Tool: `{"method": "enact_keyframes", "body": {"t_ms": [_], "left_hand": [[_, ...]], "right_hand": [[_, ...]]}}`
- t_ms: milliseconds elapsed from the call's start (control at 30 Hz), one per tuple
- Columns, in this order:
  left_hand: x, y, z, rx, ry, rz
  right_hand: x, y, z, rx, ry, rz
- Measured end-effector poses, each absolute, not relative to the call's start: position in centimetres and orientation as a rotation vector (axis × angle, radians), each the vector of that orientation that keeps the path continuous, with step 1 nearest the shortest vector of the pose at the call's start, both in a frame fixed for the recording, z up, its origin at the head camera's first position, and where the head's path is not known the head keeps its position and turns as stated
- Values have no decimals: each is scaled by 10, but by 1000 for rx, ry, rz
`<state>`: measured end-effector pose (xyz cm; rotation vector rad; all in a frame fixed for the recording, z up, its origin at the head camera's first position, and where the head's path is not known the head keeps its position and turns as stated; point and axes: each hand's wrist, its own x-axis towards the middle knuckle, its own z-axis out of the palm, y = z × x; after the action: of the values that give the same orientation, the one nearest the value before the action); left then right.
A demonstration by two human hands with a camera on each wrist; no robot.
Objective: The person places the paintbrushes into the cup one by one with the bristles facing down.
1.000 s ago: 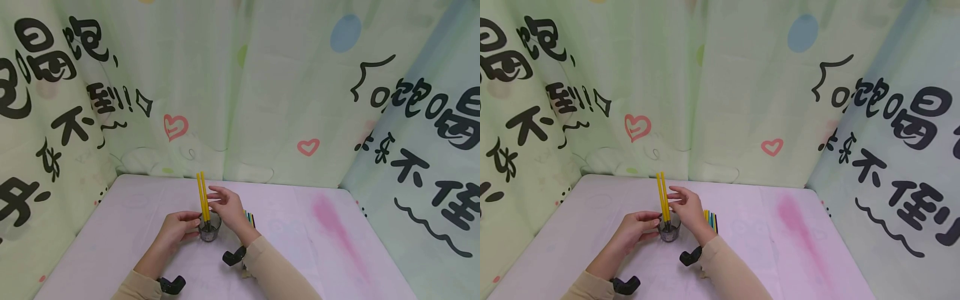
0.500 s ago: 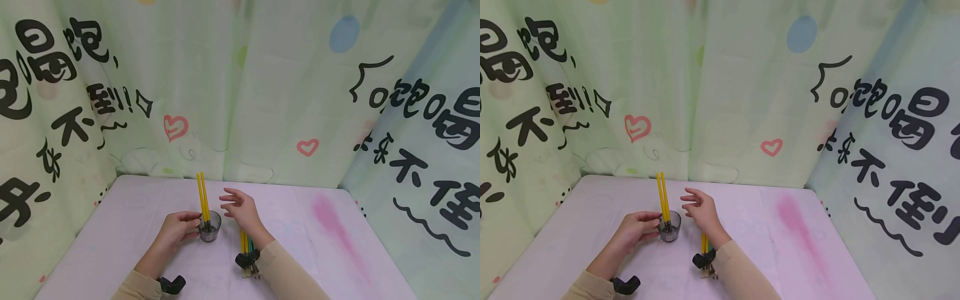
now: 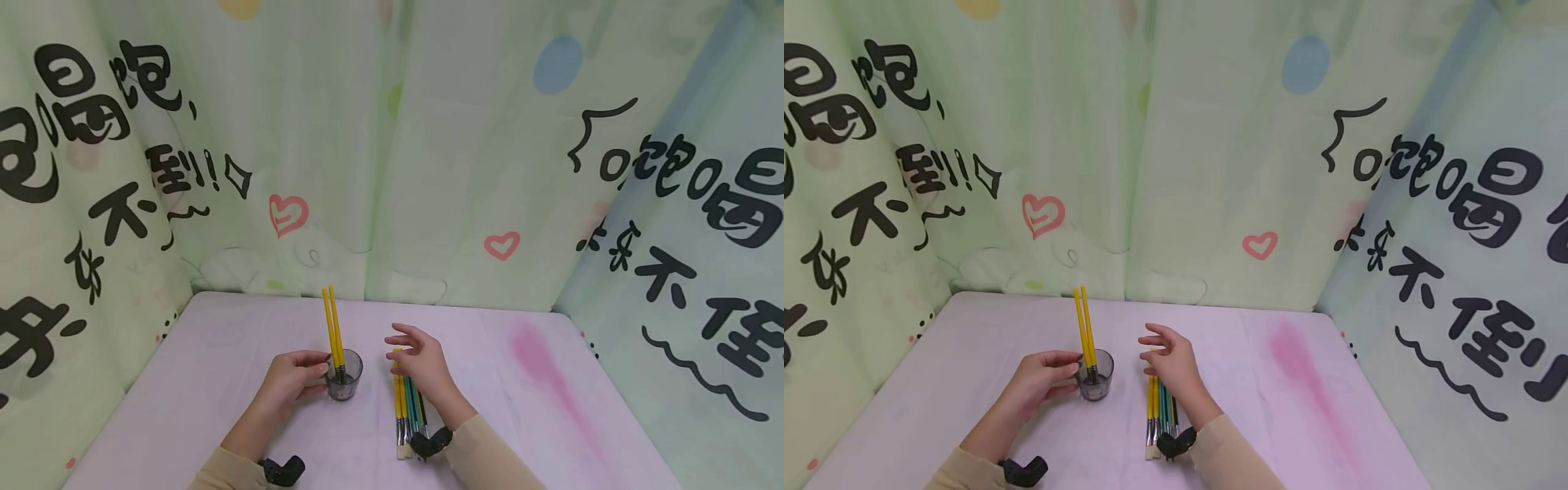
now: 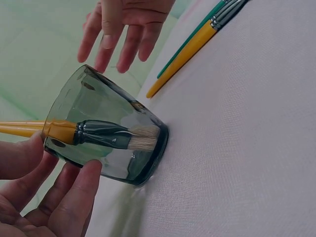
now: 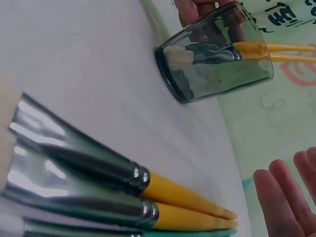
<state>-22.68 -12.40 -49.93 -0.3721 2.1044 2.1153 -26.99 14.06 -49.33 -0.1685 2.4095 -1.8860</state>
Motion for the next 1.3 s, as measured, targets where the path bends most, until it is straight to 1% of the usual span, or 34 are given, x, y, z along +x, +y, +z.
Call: {"method": "enact_keyframes", "body": {"t_ms": [300,633,1300], "left_hand": [[-226,-124,-501,-356,2106,2126],[-226,-124,-500,-362,2113,2114],[-226,-124,-499,-369,2114,2102]], "right_hand": [[-262,161,-495,-39,2420,-1869],[-253,174,-497,130,2491,-1750],[-249,184,-510,167,2635,-1436]]}}
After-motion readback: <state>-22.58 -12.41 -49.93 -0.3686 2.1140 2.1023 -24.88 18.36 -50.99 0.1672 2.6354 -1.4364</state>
